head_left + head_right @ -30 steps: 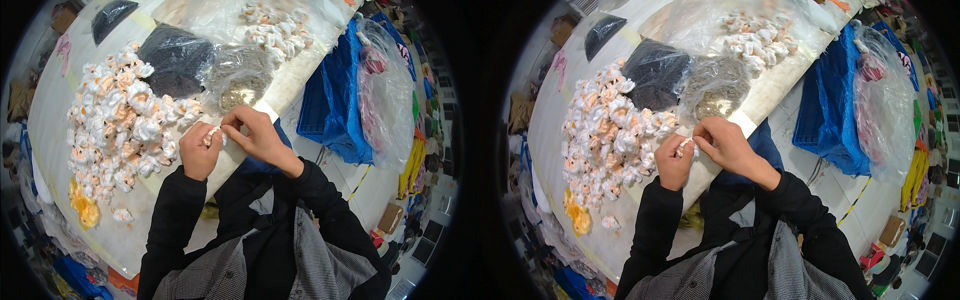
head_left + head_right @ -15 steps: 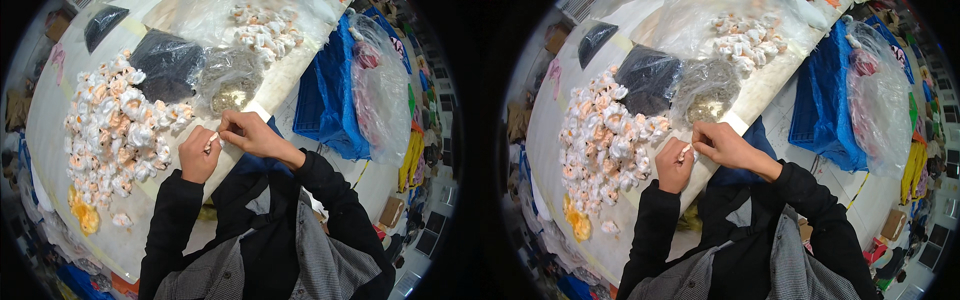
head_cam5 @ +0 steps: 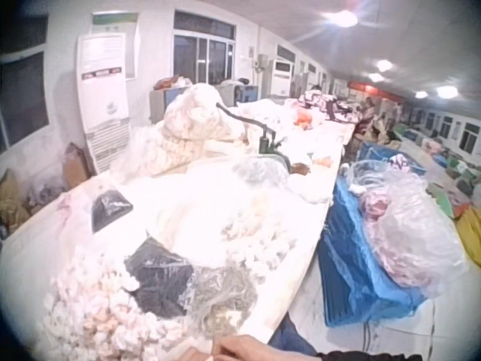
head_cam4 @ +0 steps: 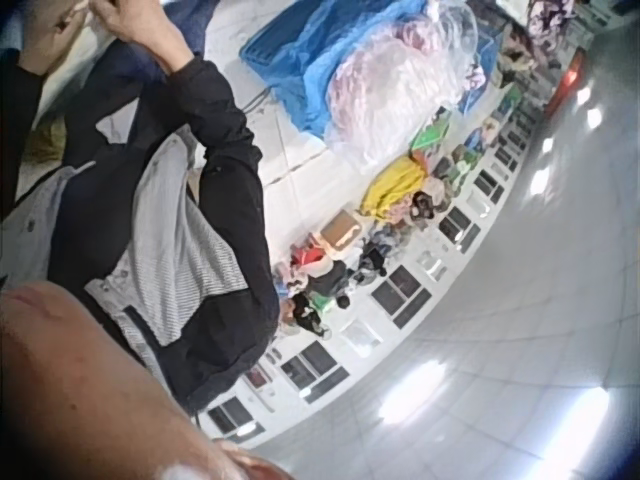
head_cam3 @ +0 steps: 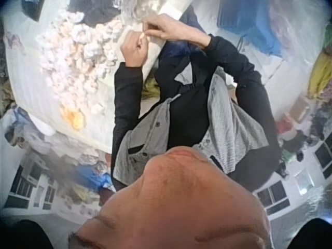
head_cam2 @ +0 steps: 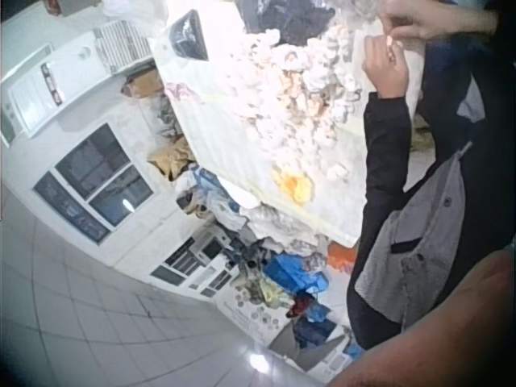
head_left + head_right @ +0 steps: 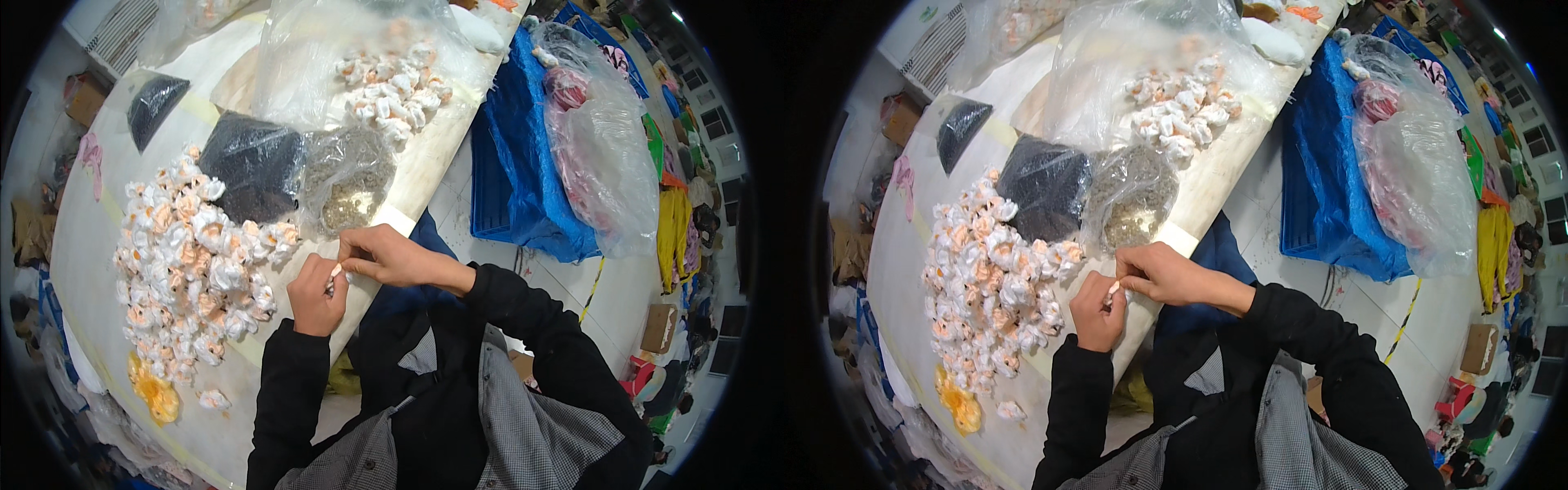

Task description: The person sits on the floor and repeatedly picks small white fluffy items and tiny metallic pieces from a table, then attaches the metallic pieces to the fluffy items by hand. The finished items are placed into a plastic bag on the table.

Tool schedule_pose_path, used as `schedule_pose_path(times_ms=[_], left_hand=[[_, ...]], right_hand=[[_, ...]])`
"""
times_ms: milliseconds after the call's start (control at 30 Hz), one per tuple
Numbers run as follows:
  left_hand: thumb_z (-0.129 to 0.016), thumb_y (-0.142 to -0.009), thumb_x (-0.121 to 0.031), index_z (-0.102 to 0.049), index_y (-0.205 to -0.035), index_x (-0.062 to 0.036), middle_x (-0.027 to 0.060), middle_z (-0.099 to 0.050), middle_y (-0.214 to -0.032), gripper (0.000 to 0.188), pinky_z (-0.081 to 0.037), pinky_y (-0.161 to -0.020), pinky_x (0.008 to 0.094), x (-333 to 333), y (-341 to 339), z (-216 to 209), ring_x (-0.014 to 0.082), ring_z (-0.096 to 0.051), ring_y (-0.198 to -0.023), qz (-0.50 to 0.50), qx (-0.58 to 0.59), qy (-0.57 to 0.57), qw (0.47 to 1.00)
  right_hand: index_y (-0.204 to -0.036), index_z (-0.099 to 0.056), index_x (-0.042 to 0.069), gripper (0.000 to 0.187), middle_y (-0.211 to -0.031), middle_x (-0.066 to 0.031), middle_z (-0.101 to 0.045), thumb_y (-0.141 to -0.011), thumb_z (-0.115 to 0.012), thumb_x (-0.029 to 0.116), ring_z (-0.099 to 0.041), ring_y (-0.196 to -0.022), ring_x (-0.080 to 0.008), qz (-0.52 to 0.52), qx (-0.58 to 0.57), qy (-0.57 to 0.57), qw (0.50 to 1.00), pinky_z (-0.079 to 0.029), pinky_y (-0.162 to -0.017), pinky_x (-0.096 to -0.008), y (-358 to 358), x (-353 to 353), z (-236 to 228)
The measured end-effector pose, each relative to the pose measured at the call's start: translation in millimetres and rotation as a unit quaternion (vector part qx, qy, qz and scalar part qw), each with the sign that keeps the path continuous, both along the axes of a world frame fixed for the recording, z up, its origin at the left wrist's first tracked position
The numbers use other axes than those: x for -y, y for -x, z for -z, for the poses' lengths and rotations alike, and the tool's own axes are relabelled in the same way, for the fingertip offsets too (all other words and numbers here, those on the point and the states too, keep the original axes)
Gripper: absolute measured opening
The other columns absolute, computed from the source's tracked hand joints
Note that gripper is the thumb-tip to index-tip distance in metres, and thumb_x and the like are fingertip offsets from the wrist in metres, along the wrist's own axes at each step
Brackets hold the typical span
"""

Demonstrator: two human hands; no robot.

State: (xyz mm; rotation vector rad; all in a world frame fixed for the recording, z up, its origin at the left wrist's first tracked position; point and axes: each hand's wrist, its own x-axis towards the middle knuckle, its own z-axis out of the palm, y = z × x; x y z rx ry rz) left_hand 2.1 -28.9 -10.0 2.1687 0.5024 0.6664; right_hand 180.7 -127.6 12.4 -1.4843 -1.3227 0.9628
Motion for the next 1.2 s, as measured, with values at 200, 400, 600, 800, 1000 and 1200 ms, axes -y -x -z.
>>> schedule_pose_path(times_ms=[200, 400, 600, 800, 1000, 1200], left_hand=[[-0.069, -0.085, -0.003, -0.070, -0.101, -0.0051, 0.0111, -0.059, -0.087, 0.017, -0.049, -0.057, 0.0376, -1.4, -4.6, -15.3, 0.0305, -0.062, -0.066, 0.013, 0.014, -0.004, 1.000], [-0.072, -0.085, -0.005, -0.079, -0.107, -0.0073, 0.0067, -0.071, -0.100, 0.023, -0.053, -0.062, 0.0342, -46.0, 9.5, -80.7, 0.0182, -0.068, -0.077, -0.060, 0.090, -0.158, 0.981], [-0.062, -0.100, -0.018, -0.064, -0.140, -0.0073, 0.0208, -0.049, -0.155, 0.042, -0.037, -0.113, 0.0517, -117.4, 70.1, -91.4, 0.0410, -0.048, -0.138, -0.272, -0.181, -0.412, 0.851], [-0.061, -0.102, -0.025, -0.059, -0.147, -0.0076, 0.0224, -0.040, -0.163, 0.048, -0.031, -0.118, 0.0543, -112.1, 88.1, -87.1, 0.0441, -0.041, -0.145, -0.210, -0.177, -0.308, 0.911], [-0.067, -0.097, -0.023, -0.068, -0.134, -0.0055, 0.0201, -0.052, -0.147, 0.041, -0.048, -0.094, 0.0440, -88.1, 77.5, -112.7, 0.0320, -0.059, -0.109, -0.239, -0.070, -0.331, 0.910], [-0.076, -0.091, -0.016, -0.067, -0.128, -0.0032, 0.0094, -0.059, -0.131, 0.040, -0.031, -0.051, 0.0207, -48.2, 29.8, -91.8, 0.0033, -0.036, -0.061, -0.105, 0.088, -0.038, 0.990]], right_hand=[[-0.095, -0.059, 0.004, 0.013, -0.089, -0.0146, -0.062, -0.093, -0.070, 0.010, -0.062, -0.088, -0.0356, 0.033, 0.117, -0.071, 0.990, -0.048, -0.073, -0.0421, 3.7, 9.9, -11.3], [-0.107, -0.064, 0.005, 0.017, -0.101, -0.0150, -0.062, -0.095, -0.069, 0.016, -0.062, -0.095, -0.0354, 0.059, 0.231, -0.240, 0.941, -0.051, -0.082, -0.0441, -30.4, -8.8, -63.6], [-0.112, -0.069, 0.008, 0.022, -0.109, -0.0131, -0.066, -0.091, -0.068, 0.016, -0.061, -0.111, -0.0343, 0.173, 0.507, -0.113, 0.837, -0.049, -0.094, -0.0461, -169.5, -105.2, -32.8], [-0.110, -0.073, 0.015, 0.025, -0.110, -0.0108, -0.067, -0.085, -0.075, 0.019, -0.060, -0.113, -0.0299, 0.083, 0.686, 0.023, 0.723, -0.047, -0.092, -0.0396, -205.7, -164.3, -1.4], [-0.101, -0.074, 0.012, 0.028, -0.100, -0.0102, -0.069, -0.082, -0.083, 0.030, -0.063, -0.104, -0.0313, 0.130, 0.569, -0.039, 0.811, -0.050, -0.087, -0.0431, -194.0, -137.6, -14.2], [-0.094, -0.073, 0.002, 0.019, -0.076, -0.0119, -0.072, -0.092, -0.073, 0.021, -0.068, -0.067, -0.0214, 0.112, 0.151, -0.097, 0.977, -0.052, -0.065, -0.0343, -116.5, -72.8, -76.4]])
